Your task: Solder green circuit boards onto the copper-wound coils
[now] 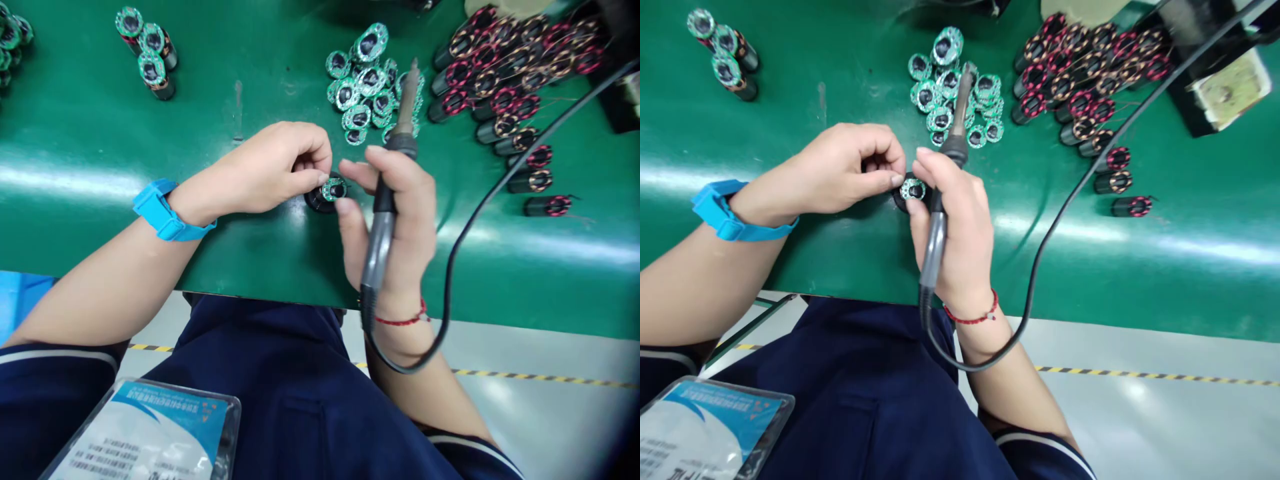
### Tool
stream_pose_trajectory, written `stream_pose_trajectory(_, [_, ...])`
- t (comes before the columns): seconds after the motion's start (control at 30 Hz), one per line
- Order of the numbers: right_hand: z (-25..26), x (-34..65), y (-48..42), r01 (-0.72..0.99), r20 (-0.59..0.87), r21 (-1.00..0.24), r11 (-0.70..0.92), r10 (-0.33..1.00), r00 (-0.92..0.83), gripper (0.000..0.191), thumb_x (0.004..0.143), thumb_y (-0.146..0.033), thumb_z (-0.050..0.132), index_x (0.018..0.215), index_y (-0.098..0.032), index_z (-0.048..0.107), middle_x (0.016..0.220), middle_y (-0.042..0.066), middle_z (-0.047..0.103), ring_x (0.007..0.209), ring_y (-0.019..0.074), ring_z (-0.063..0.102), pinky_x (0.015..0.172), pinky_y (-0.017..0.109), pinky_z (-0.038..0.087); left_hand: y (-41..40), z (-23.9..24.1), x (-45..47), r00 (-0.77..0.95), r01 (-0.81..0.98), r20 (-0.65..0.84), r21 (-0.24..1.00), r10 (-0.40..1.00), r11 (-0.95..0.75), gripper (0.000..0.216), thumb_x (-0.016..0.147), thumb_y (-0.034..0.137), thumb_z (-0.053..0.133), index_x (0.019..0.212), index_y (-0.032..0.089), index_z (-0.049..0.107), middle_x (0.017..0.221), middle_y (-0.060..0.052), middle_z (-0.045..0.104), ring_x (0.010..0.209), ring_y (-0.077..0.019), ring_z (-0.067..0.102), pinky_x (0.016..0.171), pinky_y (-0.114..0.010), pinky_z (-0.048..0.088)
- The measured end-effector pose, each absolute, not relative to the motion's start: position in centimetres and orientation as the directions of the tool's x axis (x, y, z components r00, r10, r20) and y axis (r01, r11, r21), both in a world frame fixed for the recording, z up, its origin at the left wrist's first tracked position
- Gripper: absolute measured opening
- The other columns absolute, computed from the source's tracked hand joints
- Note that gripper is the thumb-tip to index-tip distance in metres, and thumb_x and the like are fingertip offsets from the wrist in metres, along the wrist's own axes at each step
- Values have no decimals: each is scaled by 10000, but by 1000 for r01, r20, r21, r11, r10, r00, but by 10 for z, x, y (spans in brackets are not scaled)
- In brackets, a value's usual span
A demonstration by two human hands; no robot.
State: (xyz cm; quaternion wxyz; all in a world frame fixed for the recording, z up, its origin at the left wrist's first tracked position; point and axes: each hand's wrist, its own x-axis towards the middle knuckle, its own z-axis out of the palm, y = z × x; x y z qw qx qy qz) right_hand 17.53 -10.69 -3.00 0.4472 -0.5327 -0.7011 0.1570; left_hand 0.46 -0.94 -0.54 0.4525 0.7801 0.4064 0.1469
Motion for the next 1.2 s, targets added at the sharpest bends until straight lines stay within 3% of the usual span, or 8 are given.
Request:
stream_pose_trajectory(0.1, [-30,176,-104,645,409,-665,377,906,-108,515,940,-225,592,1406,-386,441,1265,-8,672,1196,223,662,1053,440,554,-7,-2,4,638,506,-149,821,756,-265,36,793,160,599,790,186,624,769,-11,622,731,-133,554,702,-264,413])
stream_pose_trajectory(0.4, [-34,177,-103,668,354,-667,331,929,-107,400,1005,-339,485,1396,-362,405,1258,29,683,1191,229,660,1067,514,531,-10,0,-1,735,477,-131,796,665,-371,109,776,103,606,840,187,635,863,-31,619,778,-141,555,713,-267,402])
stream_pose_trajectory(0.77, [-37,178,-108,616,550,-621,485,830,-99,537,966,-294,519,1468,-379,347,1286,7,672,1209,220,640,1052,470,515,-15,5,8,675,478,-155,836,721,-269,81,804,123,613,767,192,630,881,-35,642,756,-134,563,669,-271,402])
stream_pose_trajectory(0.9, [-32,177,-112,705,508,-544,455,847,-155,472,967,-275,503,1409,-410,403,1239,-22,698,1176,217,641,1003,459,531,-14,2,9,649,491,-146,830,747,-265,66,804,138,622,757,181,639,834,-26,641,712,-122,545,652,-267,389])
stream_pose_trajectory(1.03, [-29,177,-112,751,535,-505,425,837,-114,454,935,-212,544,1364,-339,468,1182,4,735,1129,207,649,965,435,533,-14,0,8,640,475,-130,842,757,-257,70,785,118,610,746,169,639,794,-13,640,685,-105,530,650,-255,386])
stream_pose_trajectory(1.2, [-33,177,-111,706,521,-577,410,851,-69,455,959,-206,510,1387,-350,455,1124,-25,759,1118,201,678,988,464,530,-16,3,9,611,498,-120,827,783,-262,110,764,106,563,698,171,623,761,-13,638,678,-111,532,666,-266,408])
